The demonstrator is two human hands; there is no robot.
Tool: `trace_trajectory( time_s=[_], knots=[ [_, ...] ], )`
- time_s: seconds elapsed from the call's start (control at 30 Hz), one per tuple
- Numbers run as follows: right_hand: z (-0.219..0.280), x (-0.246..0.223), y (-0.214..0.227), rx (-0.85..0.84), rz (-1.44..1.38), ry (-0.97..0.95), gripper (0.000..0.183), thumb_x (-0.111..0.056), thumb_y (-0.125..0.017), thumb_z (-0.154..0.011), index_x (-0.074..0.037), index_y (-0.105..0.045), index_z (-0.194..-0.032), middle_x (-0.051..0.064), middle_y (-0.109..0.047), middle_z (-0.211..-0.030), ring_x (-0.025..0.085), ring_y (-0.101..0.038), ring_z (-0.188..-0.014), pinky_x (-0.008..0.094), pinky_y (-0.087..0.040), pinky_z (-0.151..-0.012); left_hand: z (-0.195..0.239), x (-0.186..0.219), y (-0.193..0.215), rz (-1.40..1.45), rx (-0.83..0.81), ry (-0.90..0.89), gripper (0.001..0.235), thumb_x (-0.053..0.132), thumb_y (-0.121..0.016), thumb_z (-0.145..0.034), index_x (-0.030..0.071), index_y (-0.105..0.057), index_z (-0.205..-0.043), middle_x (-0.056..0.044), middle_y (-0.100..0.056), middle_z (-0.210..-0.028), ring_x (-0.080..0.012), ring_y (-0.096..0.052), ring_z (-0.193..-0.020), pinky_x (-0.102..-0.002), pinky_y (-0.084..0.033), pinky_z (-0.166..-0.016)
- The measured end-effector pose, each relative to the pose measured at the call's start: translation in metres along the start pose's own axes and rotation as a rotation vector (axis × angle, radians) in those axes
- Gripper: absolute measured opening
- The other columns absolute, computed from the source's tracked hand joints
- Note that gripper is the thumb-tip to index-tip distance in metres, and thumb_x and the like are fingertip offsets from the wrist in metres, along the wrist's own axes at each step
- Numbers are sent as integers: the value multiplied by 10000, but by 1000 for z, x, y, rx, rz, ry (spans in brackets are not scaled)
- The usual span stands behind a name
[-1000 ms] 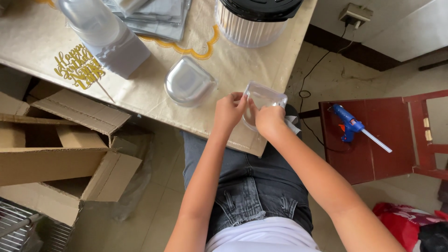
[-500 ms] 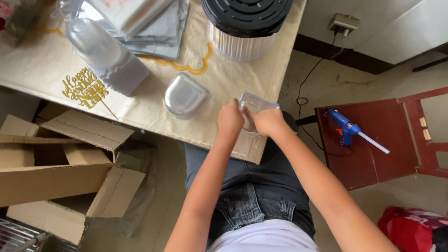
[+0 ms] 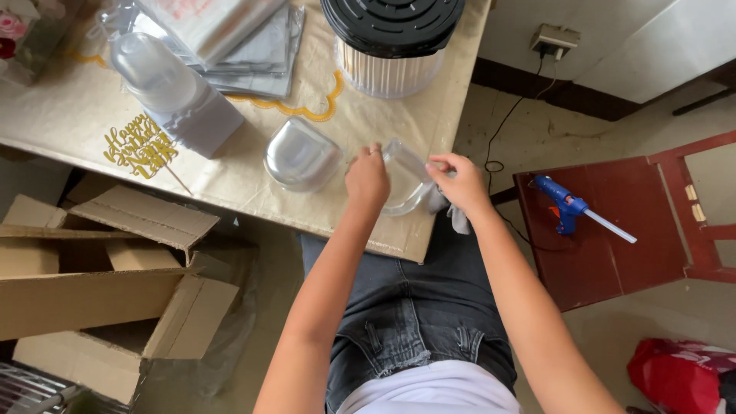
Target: The person wipes the inside and outside of clear plastic lids using a grey cloth and then stacks them on a table.
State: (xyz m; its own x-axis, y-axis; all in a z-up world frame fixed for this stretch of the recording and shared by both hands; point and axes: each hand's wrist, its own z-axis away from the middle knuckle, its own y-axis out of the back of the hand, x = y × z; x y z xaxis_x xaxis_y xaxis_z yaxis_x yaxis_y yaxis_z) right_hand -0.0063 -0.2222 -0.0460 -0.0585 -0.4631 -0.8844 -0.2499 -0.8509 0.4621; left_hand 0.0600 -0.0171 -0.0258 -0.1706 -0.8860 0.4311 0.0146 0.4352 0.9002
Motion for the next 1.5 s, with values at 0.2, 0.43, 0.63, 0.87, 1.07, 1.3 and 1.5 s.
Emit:
trace_trajectory(
  time_s=[0.2, 0.43, 0.63, 0.87, 1.07, 1.3, 1.5],
  knots=[
    [0, -64, -9, -60, 488, -104, 228, -287, -718, -878, -149, -759, -1056, 81, -704, -1008, 292, -687, -878, 430, -539, -739, -21, -3, 6, 176, -115, 49, 302, 251, -751, -852, 60, -702, -1079, -189, -725, -994, -403, -695, -914, -498, -551, -757],
    [-31, -31, -29, -465, 956, -331, 453, -395, -486, -1054, -3, -515, -1281, 203, -739, -1064, 368, -712, -1020, 480, -525, -798, -24, -16, -16, 152, -249, 148, 235, 193, -754, -852, 115, -729, -1072, -149, -739, -985, -367, -702, -946, -473, -556, -798],
    [-34, -41, -42, -522, 1128, -382, 410, -310, -530, -1029, 4, -452, -1280, 173, -768, -999, 321, -757, -898, 441, -547, -732, -15, -18, -22, 250, -115, 104, 198, 147, -762, -840, 70, -710, -1014, -143, -721, -1035, -379, -682, -959, -481, -541, -795],
    [-37, -32, -52, -481, 1164, -391, 416, -195, -564, -962, 21, -454, -1301, 176, -775, -981, 315, -768, -873, 406, -554, -683, -16, -14, -14, 277, -124, 162, 188, 152, -778, -816, 74, -709, -973, -125, -727, -1019, -362, -686, -952, -477, -539, -785],
    [-38, -30, -42, -534, 1175, -399, 459, -200, -585, -954, 30, -462, -1332, 168, -768, -1007, 321, -758, -916, 431, -562, -712, -18, -8, 11, 327, -166, 203, 194, 201, -785, -796, 72, -733, -932, -150, -741, -922, -355, -713, -867, -461, -559, -743],
    [-22, -34, -31, -396, 954, -264, 286, -356, -566, -1002, -127, -694, -1116, 143, -743, -1013, 367, -707, -992, 512, -546, -786, -8, -27, -6, 367, -172, -16, 296, 298, -700, -927, 8, -735, -973, -243, -711, -861, -428, -682, -828, -488, -542, -741],
    [-15, -36, -30, -337, 921, -242, 274, -341, -563, -1010, -117, -696, -1096, 167, -742, -993, 383, -708, -964, 522, -547, -773, -3, -23, -1, 392, -89, 0, 265, 290, -682, -929, 48, -760, -1002, -216, -717, -831, -412, -695, -806, -479, -548, -724]
  ],
)
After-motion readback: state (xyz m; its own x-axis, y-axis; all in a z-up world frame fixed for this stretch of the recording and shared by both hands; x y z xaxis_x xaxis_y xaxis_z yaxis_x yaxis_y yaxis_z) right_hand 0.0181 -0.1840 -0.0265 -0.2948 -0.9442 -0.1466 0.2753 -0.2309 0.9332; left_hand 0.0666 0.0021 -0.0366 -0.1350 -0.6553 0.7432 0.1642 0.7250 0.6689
